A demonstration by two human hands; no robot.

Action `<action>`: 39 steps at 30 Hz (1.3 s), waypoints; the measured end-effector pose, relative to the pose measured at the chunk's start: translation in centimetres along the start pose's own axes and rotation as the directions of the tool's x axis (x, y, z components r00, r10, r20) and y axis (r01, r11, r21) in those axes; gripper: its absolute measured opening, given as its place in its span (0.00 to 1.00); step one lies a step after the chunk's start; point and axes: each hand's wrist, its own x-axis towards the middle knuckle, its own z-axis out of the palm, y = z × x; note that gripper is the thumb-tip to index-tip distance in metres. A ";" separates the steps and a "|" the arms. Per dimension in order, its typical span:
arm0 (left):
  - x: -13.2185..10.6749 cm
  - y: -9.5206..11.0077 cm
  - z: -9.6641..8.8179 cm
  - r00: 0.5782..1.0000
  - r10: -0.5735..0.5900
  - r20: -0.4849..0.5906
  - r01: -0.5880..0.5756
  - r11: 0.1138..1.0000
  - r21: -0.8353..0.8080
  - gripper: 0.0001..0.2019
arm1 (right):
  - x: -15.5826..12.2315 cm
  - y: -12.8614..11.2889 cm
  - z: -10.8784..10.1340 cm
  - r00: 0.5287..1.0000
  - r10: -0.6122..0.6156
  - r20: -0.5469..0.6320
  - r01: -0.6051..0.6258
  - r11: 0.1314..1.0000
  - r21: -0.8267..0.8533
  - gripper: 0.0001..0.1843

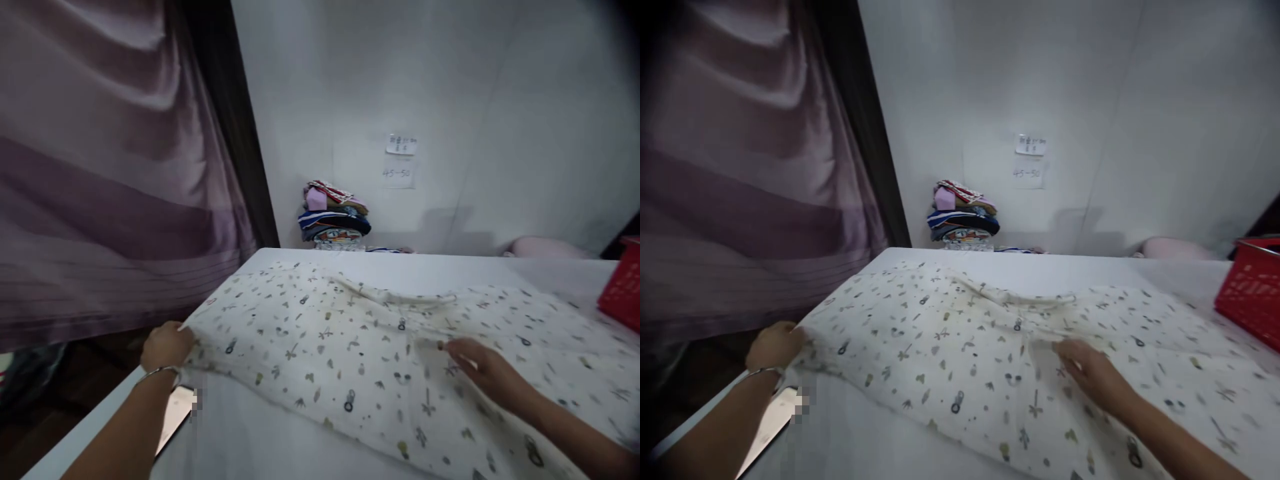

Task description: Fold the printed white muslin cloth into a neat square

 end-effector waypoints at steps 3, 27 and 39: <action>0.0 5.5 0.3 0.968 0.242 -0.068 -0.246 0.968 -0.053 0.14 | 2.5 4.2 -3.7 0.982 0.152 -0.112 -0.153 0.988 -0.006 0.23; -7.2 40.7 9.2 0.429 0.797 0.425 -0.833 0.531 -0.157 0.14 | 16.2 22.9 -6.0 0.945 0.328 0.021 -0.299 0.885 -0.357 0.22; -5.8 42.7 7.0 0.703 0.695 0.150 -0.668 0.718 -0.196 0.13 | 20.5 21.9 -7.9 0.866 0.459 -0.199 -0.499 0.824 -0.267 0.13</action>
